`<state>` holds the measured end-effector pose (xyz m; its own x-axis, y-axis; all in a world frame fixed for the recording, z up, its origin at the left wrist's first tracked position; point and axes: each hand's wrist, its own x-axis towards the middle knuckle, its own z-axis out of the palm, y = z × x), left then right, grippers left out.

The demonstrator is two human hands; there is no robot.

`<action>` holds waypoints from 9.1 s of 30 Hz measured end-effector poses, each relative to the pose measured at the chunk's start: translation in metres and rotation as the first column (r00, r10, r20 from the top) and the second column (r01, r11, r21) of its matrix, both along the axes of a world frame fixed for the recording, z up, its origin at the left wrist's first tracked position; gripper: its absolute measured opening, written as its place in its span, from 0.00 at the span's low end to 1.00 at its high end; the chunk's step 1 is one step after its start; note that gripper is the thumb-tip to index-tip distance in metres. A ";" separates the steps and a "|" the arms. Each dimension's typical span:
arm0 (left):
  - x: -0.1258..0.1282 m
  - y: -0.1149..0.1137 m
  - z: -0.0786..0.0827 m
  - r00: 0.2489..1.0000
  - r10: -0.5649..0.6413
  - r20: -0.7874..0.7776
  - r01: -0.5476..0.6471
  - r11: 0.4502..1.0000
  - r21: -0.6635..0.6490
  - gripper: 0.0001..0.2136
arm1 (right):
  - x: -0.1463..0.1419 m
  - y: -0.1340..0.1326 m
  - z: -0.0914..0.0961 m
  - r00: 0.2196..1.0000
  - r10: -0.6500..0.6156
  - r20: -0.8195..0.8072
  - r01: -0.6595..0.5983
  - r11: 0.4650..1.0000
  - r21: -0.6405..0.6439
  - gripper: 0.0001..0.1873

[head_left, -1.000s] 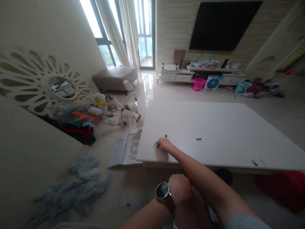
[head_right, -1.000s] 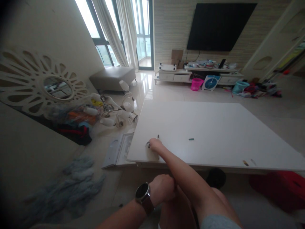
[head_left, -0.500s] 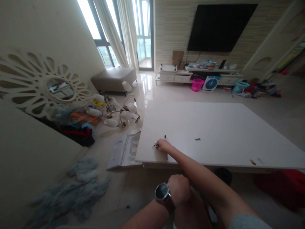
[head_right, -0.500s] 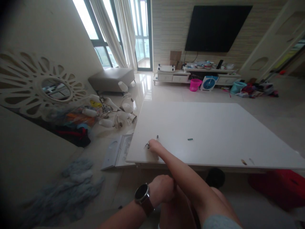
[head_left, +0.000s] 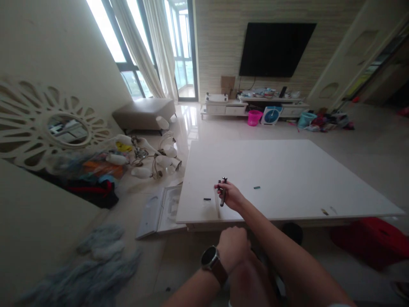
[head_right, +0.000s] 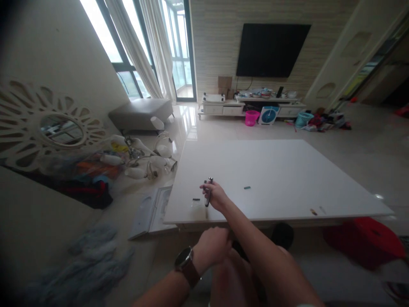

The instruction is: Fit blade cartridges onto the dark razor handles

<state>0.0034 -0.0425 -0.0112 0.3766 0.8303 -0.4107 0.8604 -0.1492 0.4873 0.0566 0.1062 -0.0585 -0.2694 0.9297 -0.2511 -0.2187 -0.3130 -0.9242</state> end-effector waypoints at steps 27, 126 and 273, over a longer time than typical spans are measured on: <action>0.012 0.033 -0.020 0.282 0.640 0.715 -0.399 0.756 -0.519 0.22 | 0.062 -0.041 0.011 0.841 -0.143 -0.522 0.006 0.967 -0.255 0.14; 0.014 0.034 -0.006 -0.137 0.591 0.795 -0.435 0.685 -0.584 0.17 | 0.059 -0.050 0.017 0.907 -0.147 -0.394 0.136 0.989 -0.057 0.11; 0.017 0.031 -0.008 0.032 0.496 0.868 -0.484 0.768 -0.420 0.27 | 0.066 -0.056 0.015 0.743 0.148 -0.653 -0.174 0.984 0.025 0.10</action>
<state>0.0207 -0.0119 -0.0195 -0.0303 0.9909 -0.1308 -0.3260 0.1139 0.9385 0.1222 0.0499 -0.0434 -0.5240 0.8517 0.0091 -0.7056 -0.4280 -0.5648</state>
